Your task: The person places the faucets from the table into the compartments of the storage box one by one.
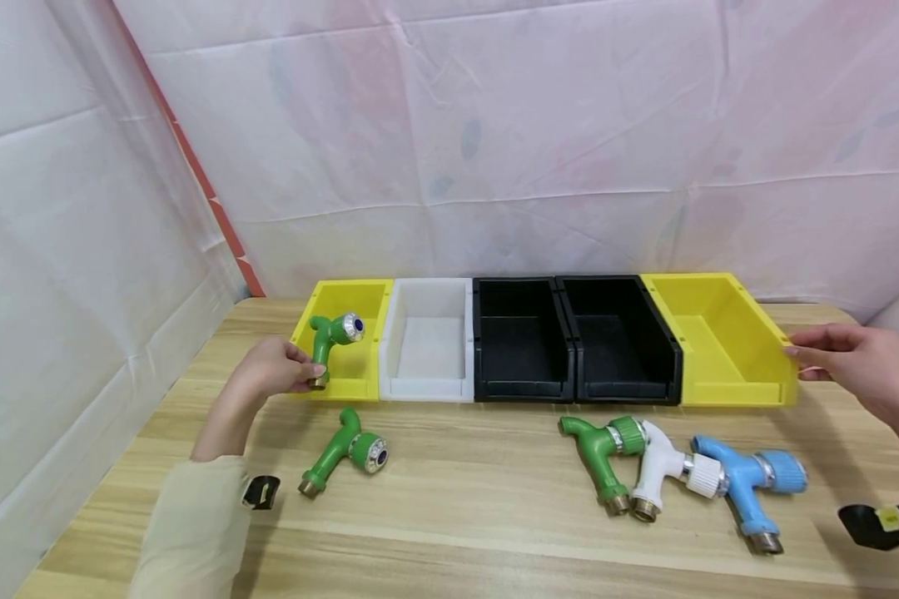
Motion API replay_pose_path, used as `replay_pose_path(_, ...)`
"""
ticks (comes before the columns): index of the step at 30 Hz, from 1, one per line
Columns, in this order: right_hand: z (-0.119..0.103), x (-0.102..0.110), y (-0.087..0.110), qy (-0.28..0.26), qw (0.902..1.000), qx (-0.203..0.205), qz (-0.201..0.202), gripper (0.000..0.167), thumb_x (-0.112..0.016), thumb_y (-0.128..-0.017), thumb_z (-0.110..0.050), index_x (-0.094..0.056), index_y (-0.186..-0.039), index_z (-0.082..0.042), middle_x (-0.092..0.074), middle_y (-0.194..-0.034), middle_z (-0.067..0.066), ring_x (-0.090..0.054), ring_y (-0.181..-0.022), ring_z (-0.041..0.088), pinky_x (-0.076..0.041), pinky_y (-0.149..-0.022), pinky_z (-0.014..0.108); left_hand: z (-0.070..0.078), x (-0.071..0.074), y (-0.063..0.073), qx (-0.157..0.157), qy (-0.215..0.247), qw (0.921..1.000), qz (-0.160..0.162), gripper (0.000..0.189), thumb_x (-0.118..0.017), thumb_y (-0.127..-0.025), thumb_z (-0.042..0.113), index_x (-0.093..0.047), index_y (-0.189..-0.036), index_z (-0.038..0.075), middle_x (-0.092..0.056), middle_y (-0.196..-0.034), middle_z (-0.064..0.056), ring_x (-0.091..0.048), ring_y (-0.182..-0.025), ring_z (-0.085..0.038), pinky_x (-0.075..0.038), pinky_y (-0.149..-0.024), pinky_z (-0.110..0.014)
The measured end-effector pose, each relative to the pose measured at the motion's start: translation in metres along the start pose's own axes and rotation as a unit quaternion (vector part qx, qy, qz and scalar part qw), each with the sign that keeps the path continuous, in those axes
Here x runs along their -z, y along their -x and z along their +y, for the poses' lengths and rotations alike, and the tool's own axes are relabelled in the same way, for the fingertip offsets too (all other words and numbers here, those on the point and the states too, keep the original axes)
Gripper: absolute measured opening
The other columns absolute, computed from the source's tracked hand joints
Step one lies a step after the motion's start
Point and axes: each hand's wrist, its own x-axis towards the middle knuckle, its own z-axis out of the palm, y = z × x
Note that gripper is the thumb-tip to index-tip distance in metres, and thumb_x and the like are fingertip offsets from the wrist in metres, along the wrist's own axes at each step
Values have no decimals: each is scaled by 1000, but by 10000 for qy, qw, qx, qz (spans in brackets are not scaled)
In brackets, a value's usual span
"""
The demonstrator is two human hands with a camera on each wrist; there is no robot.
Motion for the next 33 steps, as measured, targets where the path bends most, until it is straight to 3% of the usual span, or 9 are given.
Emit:
replay_pose_path(15,-2,0,0,55,10000,-18,-42,40,-47,-96,-19,-46,-117,15,-45,-76,-28,-53,-63,-1,-53,-56,25,11,-9,-17,201,-111,9988,436,26,-67,-84,14,-64,-91,-10,-62,-82,-16,-61,-62,-16,-53,-61,-27)
replay_pose_path(33,-2,0,0,-43,10000,-4,15,40,-51,-95,-20,-47,-113,15,-46,-77,-28,-54,-62,-1,-52,-55,24,13,-12,-23,151,-280,9983,493,28,-66,-85,15,-66,-90,-12,-64,-81,-19,-61,-56,-14,-52,-56,-27)
